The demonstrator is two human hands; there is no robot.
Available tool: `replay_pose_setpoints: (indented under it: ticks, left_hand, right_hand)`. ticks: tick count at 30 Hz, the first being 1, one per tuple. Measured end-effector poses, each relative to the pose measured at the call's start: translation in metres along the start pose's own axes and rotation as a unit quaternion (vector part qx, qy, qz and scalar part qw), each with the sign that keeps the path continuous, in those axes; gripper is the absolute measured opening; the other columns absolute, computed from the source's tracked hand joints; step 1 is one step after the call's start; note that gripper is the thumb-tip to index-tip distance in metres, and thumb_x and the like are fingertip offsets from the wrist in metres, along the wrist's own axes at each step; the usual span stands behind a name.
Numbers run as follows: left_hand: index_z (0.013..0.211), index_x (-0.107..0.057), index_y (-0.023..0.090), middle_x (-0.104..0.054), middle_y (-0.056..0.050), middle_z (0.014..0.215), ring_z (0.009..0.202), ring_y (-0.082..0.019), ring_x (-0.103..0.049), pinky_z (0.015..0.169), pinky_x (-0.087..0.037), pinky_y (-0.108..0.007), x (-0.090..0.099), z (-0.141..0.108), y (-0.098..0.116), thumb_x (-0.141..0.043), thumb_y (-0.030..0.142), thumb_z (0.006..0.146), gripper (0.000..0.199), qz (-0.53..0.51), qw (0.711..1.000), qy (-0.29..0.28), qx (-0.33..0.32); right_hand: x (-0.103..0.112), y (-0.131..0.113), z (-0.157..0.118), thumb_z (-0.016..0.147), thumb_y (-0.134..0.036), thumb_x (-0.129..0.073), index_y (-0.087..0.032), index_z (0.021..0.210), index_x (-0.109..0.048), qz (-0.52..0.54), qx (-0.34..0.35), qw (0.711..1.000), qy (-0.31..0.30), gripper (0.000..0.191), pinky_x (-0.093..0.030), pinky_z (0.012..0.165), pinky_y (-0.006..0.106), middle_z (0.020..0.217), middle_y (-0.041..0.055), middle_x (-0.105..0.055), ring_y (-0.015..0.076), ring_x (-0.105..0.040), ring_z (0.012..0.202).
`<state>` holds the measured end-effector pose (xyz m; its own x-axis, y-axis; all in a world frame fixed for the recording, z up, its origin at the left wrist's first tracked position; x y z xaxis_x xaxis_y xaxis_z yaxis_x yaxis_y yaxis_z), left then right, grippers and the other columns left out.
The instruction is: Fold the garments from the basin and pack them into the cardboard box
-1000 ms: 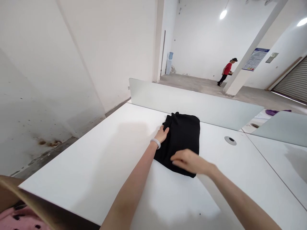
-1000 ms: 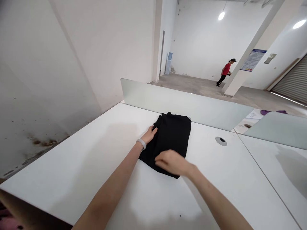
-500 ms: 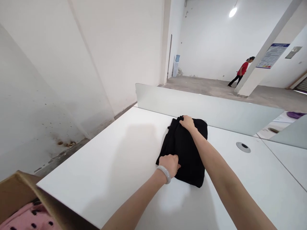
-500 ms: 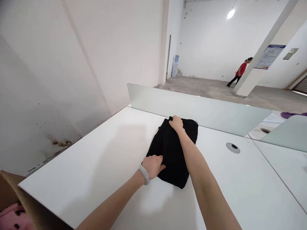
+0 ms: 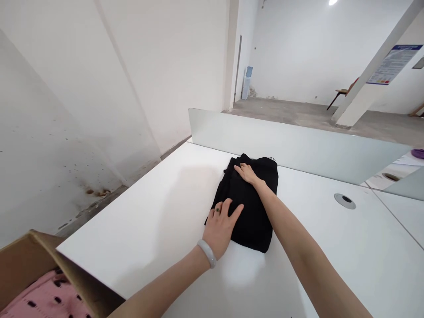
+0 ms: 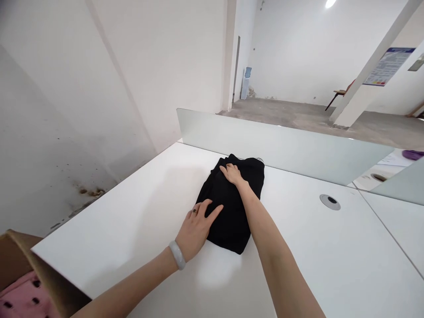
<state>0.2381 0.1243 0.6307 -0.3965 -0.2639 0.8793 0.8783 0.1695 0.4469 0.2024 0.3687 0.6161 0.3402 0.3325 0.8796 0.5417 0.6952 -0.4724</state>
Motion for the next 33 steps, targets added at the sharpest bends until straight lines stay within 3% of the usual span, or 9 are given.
replay_pose_setpoints:
  ticks: [4, 9, 12, 15, 20, 25, 28, 30, 33]
  left_hand:
    - [0.131, -0.051, 0.036, -0.034, -0.006, 0.149, 0.143, -0.035, -0.012, 0.112, -0.001, -0.064, -0.004, 0.008, 0.006, -0.046, 0.026, 0.091, 0.042, 0.0, 0.996, -0.031, -0.087]
    - [0.147, -0.029, 0.032, -0.012, -0.002, 0.158, 0.144, -0.036, 0.002, 0.11, -0.008, -0.068, -0.016, 0.013, -0.029, -0.032, 0.057, 0.093, 0.059, 0.022, 0.985, -0.161, -0.052]
    - [0.151, -0.016, 0.026, -0.001, -0.005, 0.159, 0.142, -0.04, 0.007, 0.109, -0.011, -0.068, -0.02, 0.011, -0.036, -0.039, 0.074, 0.082, 0.087, 0.027, 0.973, -0.215, -0.083]
    - [0.151, -0.013, 0.03, 0.0, -0.008, 0.159, 0.141, -0.045, 0.004, 0.107, -0.017, -0.069, -0.02, 0.011, -0.035, -0.058, 0.071, 0.073, 0.099, 0.04, 0.971, -0.211, -0.106]
    - [0.145, -0.032, 0.038, -0.014, -0.008, 0.157, 0.14, -0.045, -0.01, 0.105, -0.027, -0.065, -0.018, 0.01, -0.025, -0.05, 0.041, 0.093, 0.056, 0.058, 0.982, -0.144, -0.112]
    - [0.139, -0.044, 0.025, -0.024, -0.015, 0.153, 0.14, -0.041, -0.02, 0.101, -0.037, -0.061, -0.007, 0.0, 0.001, -0.045, 0.025, 0.094, 0.045, 0.095, 0.986, -0.066, -0.119]
    - [0.132, -0.052, 0.018, -0.017, -0.014, 0.156, 0.143, -0.04, -0.006, 0.106, -0.023, -0.069, 0.005, -0.02, 0.029, -0.052, 0.022, 0.089, 0.043, 0.17, 0.969, 0.026, -0.177]
    - [0.129, -0.053, 0.011, -0.02, -0.015, 0.155, 0.144, -0.036, -0.004, 0.111, -0.013, -0.067, -0.002, -0.041, 0.044, -0.05, 0.021, 0.089, 0.042, 0.22, 0.943, 0.044, -0.245]
    - [0.131, -0.051, 0.002, -0.039, -0.02, 0.146, 0.143, -0.032, -0.018, 0.115, -0.017, -0.055, -0.029, -0.067, 0.049, -0.042, 0.018, 0.092, 0.043, 0.255, 0.922, 0.016, -0.29]
  right_hand:
    - [0.021, -0.013, -0.015, 0.098, -0.047, -0.026, -0.012, 0.108, -0.061, 0.025, 0.034, 0.999, 0.004, 0.051, -0.032, 0.103, 0.031, 0.125, 0.0132, -0.056, 0.0212, -0.048, 0.12]
    - [0.066, -0.04, -0.128, 0.094, -0.046, -0.038, -0.018, 0.117, -0.055, 0.06, 0.128, 0.98, 0.141, 0.04, -0.041, 0.098, 0.033, 0.124, 0.0094, -0.056, 0.0197, -0.054, 0.111]
    - [0.055, -0.043, -0.216, 0.087, -0.049, -0.052, -0.02, 0.107, -0.057, 0.017, 0.124, 0.981, 0.145, 0.035, -0.051, 0.077, 0.035, 0.105, 0.0084, -0.06, 0.0206, -0.058, 0.091]
    - [0.027, -0.037, -0.273, 0.079, -0.045, -0.062, -0.022, 0.124, -0.048, -0.041, 0.096, 0.979, 0.176, 0.053, -0.052, 0.08, 0.041, 0.117, 0.0111, -0.055, 0.0262, -0.055, 0.103]
    - [-0.011, -0.023, -0.276, 0.078, -0.041, -0.06, -0.026, 0.147, -0.021, -0.032, 0.009, 0.978, 0.206, 0.081, -0.05, 0.089, 0.05, 0.145, 0.0121, -0.032, 0.0314, -0.042, 0.123]
    - [0.008, -0.014, -0.266, 0.08, -0.019, -0.049, -0.025, 0.148, -0.018, 0.035, 0.007, 0.971, 0.235, 0.075, -0.05, 0.094, 0.044, 0.136, 0.0107, -0.038, 0.0256, -0.043, 0.123]
    - [0.023, -0.004, -0.286, 0.075, -0.005, -0.041, -0.028, 0.148, -0.021, 0.01, 0.027, 0.968, 0.25, 0.079, -0.05, 0.093, 0.043, 0.135, 0.0096, -0.04, 0.0245, -0.046, 0.12]
    - [0.022, 0.002, -0.304, 0.07, 0.001, -0.038, -0.032, 0.147, -0.025, -0.066, 0.024, 0.97, 0.234, 0.085, -0.051, 0.088, 0.044, 0.142, 0.0081, -0.037, 0.0271, -0.047, 0.12]
    - [0.01, 0.005, -0.326, 0.067, 0.007, -0.037, -0.036, 0.145, -0.031, -0.194, 0.043, 0.961, 0.193, 0.09, -0.047, 0.093, 0.051, 0.152, 0.001, -0.028, 0.0328, -0.039, 0.129]
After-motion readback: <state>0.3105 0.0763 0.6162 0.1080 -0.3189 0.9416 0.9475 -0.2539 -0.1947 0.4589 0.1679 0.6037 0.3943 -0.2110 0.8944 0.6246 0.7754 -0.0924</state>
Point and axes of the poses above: each hand's wrist, its own z-axis towards the middle knuckle, its own x-axis out of the back of the hand, y = z × x, the point moved 7 cm from there along z, towards the middle knuckle
